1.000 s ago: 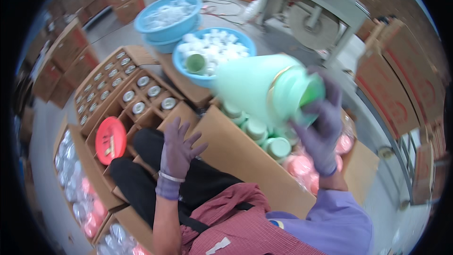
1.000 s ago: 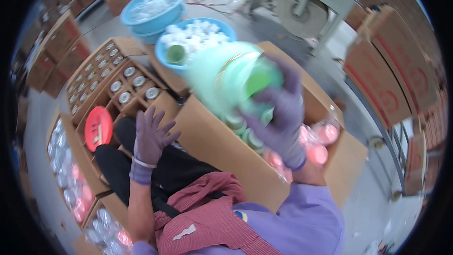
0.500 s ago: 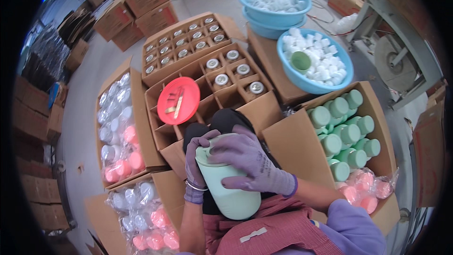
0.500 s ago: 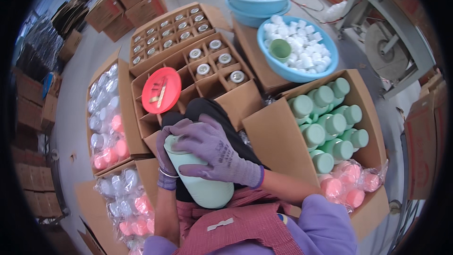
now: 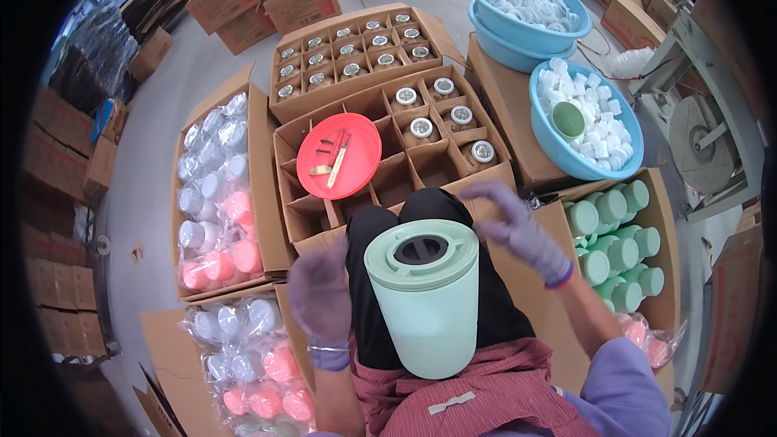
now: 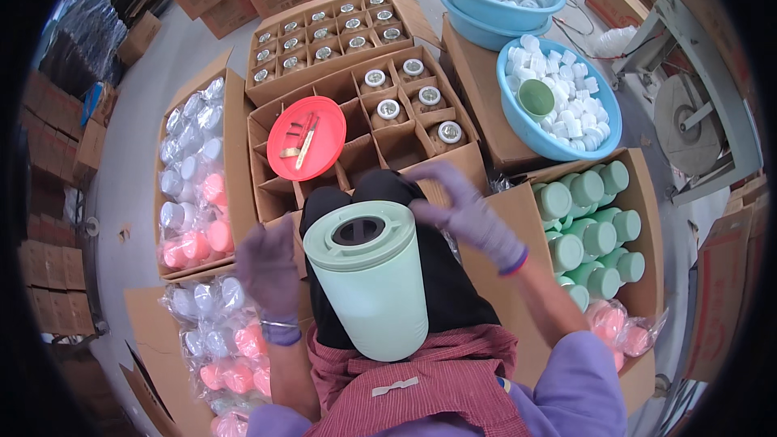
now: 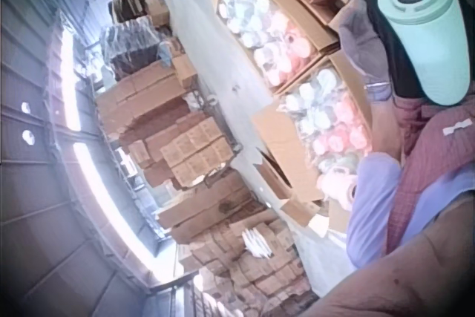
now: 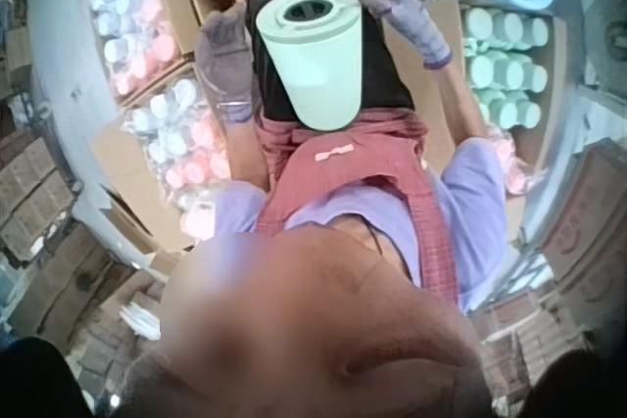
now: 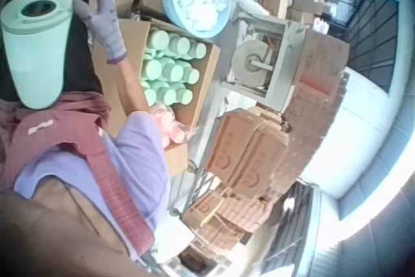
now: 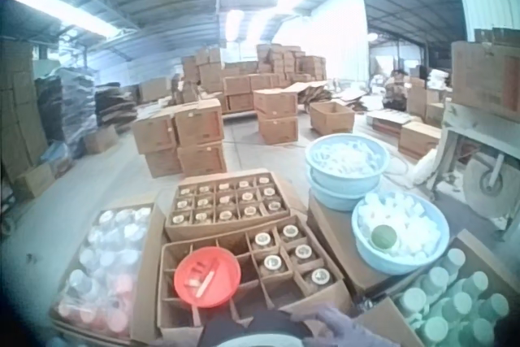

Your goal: The person assembles thermos flasks by inserting stainless steel liners into colored outer shells, screwing on lids, and placing the completed units into plastic bags. The person handles pink, white, and green flasks, using a red tray to hold small parts and a cardboard box to organize components.

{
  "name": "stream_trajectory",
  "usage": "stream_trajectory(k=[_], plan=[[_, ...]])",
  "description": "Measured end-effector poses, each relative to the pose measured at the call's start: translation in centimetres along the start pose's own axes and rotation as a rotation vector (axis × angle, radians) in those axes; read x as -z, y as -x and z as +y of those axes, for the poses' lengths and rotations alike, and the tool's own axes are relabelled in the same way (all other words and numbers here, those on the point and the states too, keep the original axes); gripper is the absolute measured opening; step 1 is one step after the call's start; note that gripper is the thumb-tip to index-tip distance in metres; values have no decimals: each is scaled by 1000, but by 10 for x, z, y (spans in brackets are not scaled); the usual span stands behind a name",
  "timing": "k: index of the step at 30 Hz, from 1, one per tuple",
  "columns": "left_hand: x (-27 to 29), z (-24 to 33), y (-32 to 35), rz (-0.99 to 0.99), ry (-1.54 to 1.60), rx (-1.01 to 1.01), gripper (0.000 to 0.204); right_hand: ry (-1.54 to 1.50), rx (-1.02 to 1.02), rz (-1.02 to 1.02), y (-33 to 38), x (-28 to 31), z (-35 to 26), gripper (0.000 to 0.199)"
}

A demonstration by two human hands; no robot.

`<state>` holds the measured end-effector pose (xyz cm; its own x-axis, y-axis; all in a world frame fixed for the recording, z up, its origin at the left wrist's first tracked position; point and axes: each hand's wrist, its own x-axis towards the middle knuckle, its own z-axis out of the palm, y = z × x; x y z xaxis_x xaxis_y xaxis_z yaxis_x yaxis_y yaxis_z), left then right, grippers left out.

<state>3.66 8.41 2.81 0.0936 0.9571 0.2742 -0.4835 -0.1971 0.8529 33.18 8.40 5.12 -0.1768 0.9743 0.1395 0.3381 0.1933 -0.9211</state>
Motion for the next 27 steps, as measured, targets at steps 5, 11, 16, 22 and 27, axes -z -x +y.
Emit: stream_trajectory(k=[5,11,16,22,27], plan=[[2,8,-3,-165,-119,22,60,112,119,-93,-9,6,2,59],[-29,19,-23,-258,-571,98,51,-88,246,-308,-15,-11,-37,64],[39,13,-8,-167,159,27,70,-404,-175,13,6,13,-2,58],[-32,20,-73,-257,-188,464,61,-656,-280,65,-53,-37,-13,46],[-26,-26,-111,146,-25,286,29,455,469,423,-95,-32,-28,54]])
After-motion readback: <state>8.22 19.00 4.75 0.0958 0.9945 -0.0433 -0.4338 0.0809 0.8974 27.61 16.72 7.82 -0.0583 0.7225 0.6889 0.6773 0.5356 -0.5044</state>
